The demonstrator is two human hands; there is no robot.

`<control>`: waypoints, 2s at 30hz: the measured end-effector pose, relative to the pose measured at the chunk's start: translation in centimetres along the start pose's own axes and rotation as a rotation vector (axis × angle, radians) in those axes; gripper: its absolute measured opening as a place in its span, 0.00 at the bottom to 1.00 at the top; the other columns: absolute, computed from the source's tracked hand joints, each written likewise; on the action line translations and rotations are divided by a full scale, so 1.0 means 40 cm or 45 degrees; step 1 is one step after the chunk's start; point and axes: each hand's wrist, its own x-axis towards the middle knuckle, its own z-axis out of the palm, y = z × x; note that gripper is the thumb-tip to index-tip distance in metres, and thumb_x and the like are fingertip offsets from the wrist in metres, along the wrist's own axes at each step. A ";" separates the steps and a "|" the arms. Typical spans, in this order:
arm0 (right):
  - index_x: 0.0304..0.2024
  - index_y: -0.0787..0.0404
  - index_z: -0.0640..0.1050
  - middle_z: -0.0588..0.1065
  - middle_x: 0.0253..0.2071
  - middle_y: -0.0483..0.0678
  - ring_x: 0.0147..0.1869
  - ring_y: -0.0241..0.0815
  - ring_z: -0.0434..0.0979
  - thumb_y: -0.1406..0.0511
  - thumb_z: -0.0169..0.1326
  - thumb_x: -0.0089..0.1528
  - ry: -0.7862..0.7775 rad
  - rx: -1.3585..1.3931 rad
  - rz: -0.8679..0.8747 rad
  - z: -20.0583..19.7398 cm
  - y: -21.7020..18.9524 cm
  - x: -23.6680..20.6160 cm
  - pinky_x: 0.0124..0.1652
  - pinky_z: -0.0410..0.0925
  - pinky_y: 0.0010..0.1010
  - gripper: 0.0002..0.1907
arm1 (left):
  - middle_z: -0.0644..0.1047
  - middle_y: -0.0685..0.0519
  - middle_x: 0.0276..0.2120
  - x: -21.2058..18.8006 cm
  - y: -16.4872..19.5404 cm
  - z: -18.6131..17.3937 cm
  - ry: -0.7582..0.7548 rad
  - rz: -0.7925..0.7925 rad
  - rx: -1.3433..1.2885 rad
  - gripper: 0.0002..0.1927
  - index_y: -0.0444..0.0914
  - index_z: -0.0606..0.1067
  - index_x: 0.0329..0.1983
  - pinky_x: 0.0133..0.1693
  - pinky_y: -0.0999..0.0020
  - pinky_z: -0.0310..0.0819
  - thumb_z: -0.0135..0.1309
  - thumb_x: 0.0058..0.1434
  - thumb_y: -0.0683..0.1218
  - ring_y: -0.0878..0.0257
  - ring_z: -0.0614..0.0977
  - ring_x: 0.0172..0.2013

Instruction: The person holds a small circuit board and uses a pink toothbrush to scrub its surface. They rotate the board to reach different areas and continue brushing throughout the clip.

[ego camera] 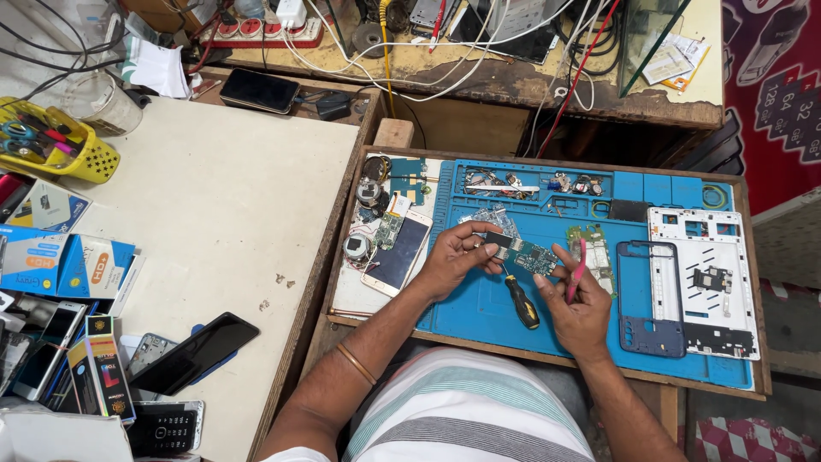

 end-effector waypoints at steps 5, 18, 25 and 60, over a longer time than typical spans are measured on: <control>0.63 0.67 0.75 0.69 0.25 0.37 0.27 0.22 0.62 0.66 0.63 0.62 0.037 -0.055 0.009 -0.001 -0.004 0.000 0.30 0.59 0.18 0.27 | 0.82 0.45 0.38 0.001 0.006 0.000 -0.006 -0.023 0.014 0.20 0.32 0.71 0.63 0.40 0.71 0.84 0.55 0.70 0.42 0.62 0.86 0.37; 0.57 0.68 0.79 0.66 0.18 0.37 0.33 0.26 0.73 0.67 0.65 0.63 0.094 -0.148 -0.111 -0.003 -0.022 0.004 0.60 0.71 0.31 0.21 | 0.83 0.44 0.37 0.006 -0.001 0.000 -0.022 -0.014 0.031 0.21 0.31 0.71 0.64 0.41 0.70 0.84 0.56 0.70 0.43 0.62 0.86 0.37; 0.60 0.69 0.77 0.65 0.18 0.36 0.36 0.24 0.74 0.69 0.65 0.62 0.129 -0.139 -0.122 -0.002 -0.037 0.014 0.50 0.69 0.27 0.24 | 0.83 0.44 0.37 0.016 0.007 -0.003 -0.032 -0.010 0.033 0.20 0.31 0.71 0.63 0.41 0.70 0.84 0.55 0.70 0.42 0.63 0.86 0.37; 0.69 0.68 0.70 0.68 0.24 0.35 0.27 0.22 0.62 0.66 0.58 0.66 -0.025 -0.081 -0.086 0.004 -0.036 0.018 0.39 0.66 0.20 0.29 | 0.83 0.43 0.37 0.019 0.019 -0.005 -0.073 -0.054 0.040 0.20 0.31 0.72 0.62 0.39 0.69 0.85 0.56 0.69 0.43 0.62 0.86 0.35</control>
